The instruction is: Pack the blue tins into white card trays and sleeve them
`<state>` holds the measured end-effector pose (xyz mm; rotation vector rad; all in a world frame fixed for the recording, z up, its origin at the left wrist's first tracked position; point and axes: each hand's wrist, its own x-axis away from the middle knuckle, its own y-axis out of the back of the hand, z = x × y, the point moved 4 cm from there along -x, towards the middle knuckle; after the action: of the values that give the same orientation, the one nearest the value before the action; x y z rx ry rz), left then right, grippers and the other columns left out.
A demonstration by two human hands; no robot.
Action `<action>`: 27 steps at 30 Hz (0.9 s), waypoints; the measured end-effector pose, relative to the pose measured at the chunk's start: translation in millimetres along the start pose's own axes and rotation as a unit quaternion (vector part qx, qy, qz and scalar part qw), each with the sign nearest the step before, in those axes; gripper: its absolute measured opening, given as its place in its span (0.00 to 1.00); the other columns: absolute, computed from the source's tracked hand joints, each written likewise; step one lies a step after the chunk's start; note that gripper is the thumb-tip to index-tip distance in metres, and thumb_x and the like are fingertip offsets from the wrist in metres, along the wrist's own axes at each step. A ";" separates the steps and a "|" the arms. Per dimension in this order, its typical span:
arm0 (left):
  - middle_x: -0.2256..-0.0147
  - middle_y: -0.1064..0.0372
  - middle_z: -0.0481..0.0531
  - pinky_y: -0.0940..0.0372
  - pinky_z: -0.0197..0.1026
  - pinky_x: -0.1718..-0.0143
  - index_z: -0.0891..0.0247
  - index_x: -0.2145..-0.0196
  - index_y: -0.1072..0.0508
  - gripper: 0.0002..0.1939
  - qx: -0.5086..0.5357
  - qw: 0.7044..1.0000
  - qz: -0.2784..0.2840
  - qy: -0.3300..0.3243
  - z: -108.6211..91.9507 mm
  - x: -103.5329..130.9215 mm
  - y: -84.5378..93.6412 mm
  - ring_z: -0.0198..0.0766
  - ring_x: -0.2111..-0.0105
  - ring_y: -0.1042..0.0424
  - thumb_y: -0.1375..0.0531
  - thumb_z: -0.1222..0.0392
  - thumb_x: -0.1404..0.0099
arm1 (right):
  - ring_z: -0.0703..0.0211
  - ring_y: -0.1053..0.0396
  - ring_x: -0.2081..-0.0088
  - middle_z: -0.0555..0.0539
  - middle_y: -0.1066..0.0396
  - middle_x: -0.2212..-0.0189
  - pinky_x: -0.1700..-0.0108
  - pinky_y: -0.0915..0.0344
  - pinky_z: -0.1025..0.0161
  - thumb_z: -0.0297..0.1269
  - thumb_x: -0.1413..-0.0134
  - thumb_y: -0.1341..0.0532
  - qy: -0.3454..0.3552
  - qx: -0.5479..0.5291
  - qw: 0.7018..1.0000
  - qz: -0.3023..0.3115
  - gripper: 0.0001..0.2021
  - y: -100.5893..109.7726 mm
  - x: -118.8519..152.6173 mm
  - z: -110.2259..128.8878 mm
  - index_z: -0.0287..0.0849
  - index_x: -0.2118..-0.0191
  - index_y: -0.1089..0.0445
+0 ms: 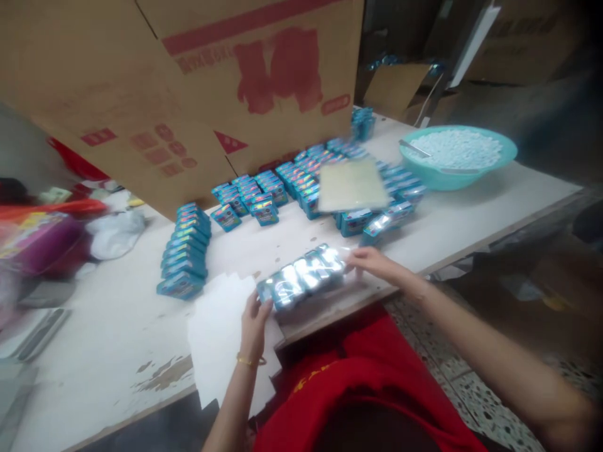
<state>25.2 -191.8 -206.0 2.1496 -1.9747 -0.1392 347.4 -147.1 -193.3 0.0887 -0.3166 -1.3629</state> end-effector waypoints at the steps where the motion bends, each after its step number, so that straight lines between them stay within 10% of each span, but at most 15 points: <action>1: 0.47 0.34 0.58 0.42 0.50 0.45 0.63 0.45 0.35 0.30 -0.009 1.000 0.027 -0.007 -4.2 -6.2 -3.2 0.48 0.47 0.35 0.39 0.48 0.43 | 0.59 0.33 0.78 0.45 0.27 0.73 0.72 0.34 0.59 0.60 0.52 0.43 -0.004 0.033 0.998 -0.045 0.25 8.9 15.8 0.3 0.39 0.67 0.32; 5: 0.43 0.40 0.60 0.46 0.50 0.41 0.63 0.45 0.36 0.32 -0.023 0.999 0.029 -0.008 -7.9 -5.4 -11.0 0.49 0.41 0.42 0.38 0.47 0.44 | 0.44 0.33 0.53 0.36 0.34 0.50 0.53 0.36 0.47 0.64 0.58 0.40 0.103 0.281 0.933 -0.202 0.41 10.6 48.2 33.4 0.40 0.44 0.42; 8: 0.45 0.38 0.61 0.38 0.48 0.48 0.62 0.45 0.37 0.30 0.007 1.000 -0.025 -0.007 1.3 18.8 -7.8 0.48 0.47 0.35 0.39 0.47 0.43 | 0.36 0.51 0.39 0.34 0.47 0.40 0.40 0.53 0.42 0.69 0.66 0.39 0.220 0.425 0.874 -0.081 0.55 -37.7 39.9 56.4 0.40 0.36 0.55; 13: 0.54 0.30 0.58 0.35 0.47 0.52 0.64 0.62 0.29 0.14 -0.057 0.996 -0.041 -0.056 9.6 43.2 -6.5 0.45 0.54 0.30 0.39 0.51 0.41 | 0.39 0.41 0.48 0.34 0.37 0.49 0.44 0.51 0.45 0.56 0.62 0.34 0.234 0.513 0.826 0.002 0.51 -89.6 16.4 57.2 0.36 0.36 0.55; 27: 0.52 0.30 0.62 0.35 0.50 0.51 0.63 0.72 0.31 0.12 -0.038 0.989 0.116 -0.082 -0.6 5.0 -19.3 0.49 0.50 0.31 0.44 0.52 0.37 | 0.42 0.40 0.53 0.36 0.36 0.52 0.51 0.46 0.51 0.57 0.55 0.38 0.203 0.537 0.819 -0.018 0.45 -63.2 21.0 53.9 0.37 0.36 0.53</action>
<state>44.6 -195.3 -209.4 1.8995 -2.2529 -0.3569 276.4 -174.3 -153.8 1.3172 -0.6897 -1.0119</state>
